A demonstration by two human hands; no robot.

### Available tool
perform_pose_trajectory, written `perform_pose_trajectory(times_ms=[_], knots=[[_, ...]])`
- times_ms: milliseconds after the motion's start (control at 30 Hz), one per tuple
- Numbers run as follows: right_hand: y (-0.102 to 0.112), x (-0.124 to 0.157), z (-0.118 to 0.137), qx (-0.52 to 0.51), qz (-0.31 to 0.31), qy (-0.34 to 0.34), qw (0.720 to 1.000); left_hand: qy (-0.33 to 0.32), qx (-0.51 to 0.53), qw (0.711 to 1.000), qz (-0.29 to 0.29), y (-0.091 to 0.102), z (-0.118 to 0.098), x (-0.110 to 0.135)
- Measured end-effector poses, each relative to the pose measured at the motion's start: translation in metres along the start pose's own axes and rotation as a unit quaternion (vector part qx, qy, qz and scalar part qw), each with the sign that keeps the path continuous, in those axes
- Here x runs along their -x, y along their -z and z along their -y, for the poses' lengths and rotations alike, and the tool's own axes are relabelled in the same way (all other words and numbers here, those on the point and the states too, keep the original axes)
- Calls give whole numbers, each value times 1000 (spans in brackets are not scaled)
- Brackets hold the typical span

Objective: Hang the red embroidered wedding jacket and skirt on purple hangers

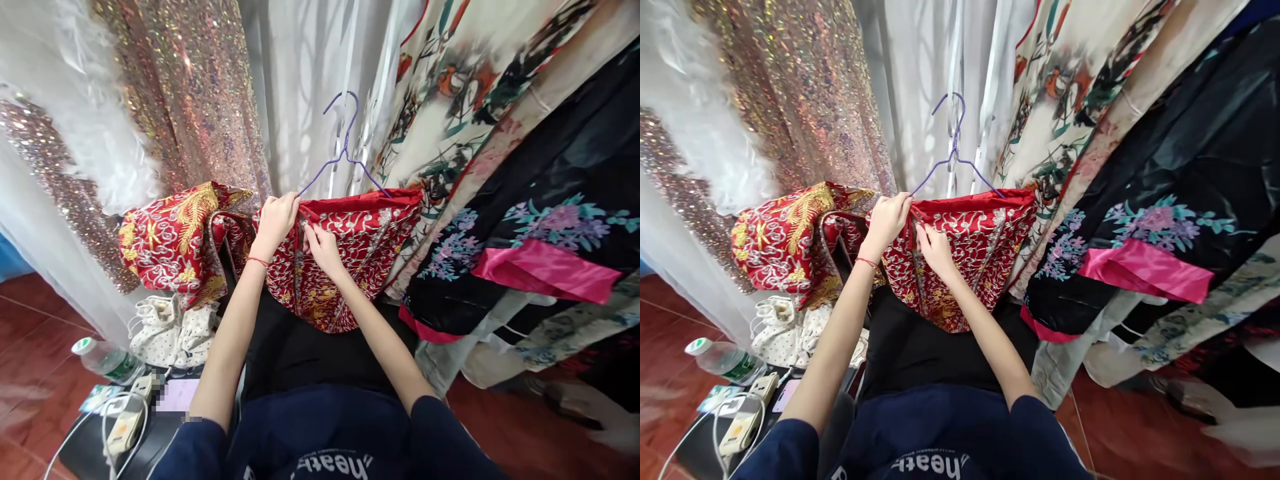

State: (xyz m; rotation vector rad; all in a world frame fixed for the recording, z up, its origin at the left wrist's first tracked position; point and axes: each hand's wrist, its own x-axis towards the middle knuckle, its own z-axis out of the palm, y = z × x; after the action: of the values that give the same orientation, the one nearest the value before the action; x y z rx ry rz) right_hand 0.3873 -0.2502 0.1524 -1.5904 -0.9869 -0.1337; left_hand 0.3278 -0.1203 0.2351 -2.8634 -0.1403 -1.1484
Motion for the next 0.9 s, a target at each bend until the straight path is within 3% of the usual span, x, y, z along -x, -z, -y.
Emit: perform_pose_trajectory(times_ms=[133, 333, 500, 600, 667, 833, 900], knots=[[-9, 33, -30, 188, 95, -55, 976, 16, -8, 1000, 2, -4, -5, -1], [-36, 99, -88, 242, 218, -159, 932, 20, -5, 1000, -2, -8, -7, -1], [-28, 114, -107, 268, 260, -229, 899, 12, 5, 1000, -3, -13, -5, 0], [-15, 98, -102, 273, 247, -239, 899, 3, 22, 1000, -10, -9, -5, 2], [-5, 80, -89, 263, 226, -217, 913, 0, 37, 999, -3, -5, -3, 3], [14, 33, -30, 182, 135, -110, 968, -14, 61, 997, 44, 6, 5, 2], [15, 15, -7, 128, 67, -83, 986, -20, 70, 996, 59, 8, 7, 1]])
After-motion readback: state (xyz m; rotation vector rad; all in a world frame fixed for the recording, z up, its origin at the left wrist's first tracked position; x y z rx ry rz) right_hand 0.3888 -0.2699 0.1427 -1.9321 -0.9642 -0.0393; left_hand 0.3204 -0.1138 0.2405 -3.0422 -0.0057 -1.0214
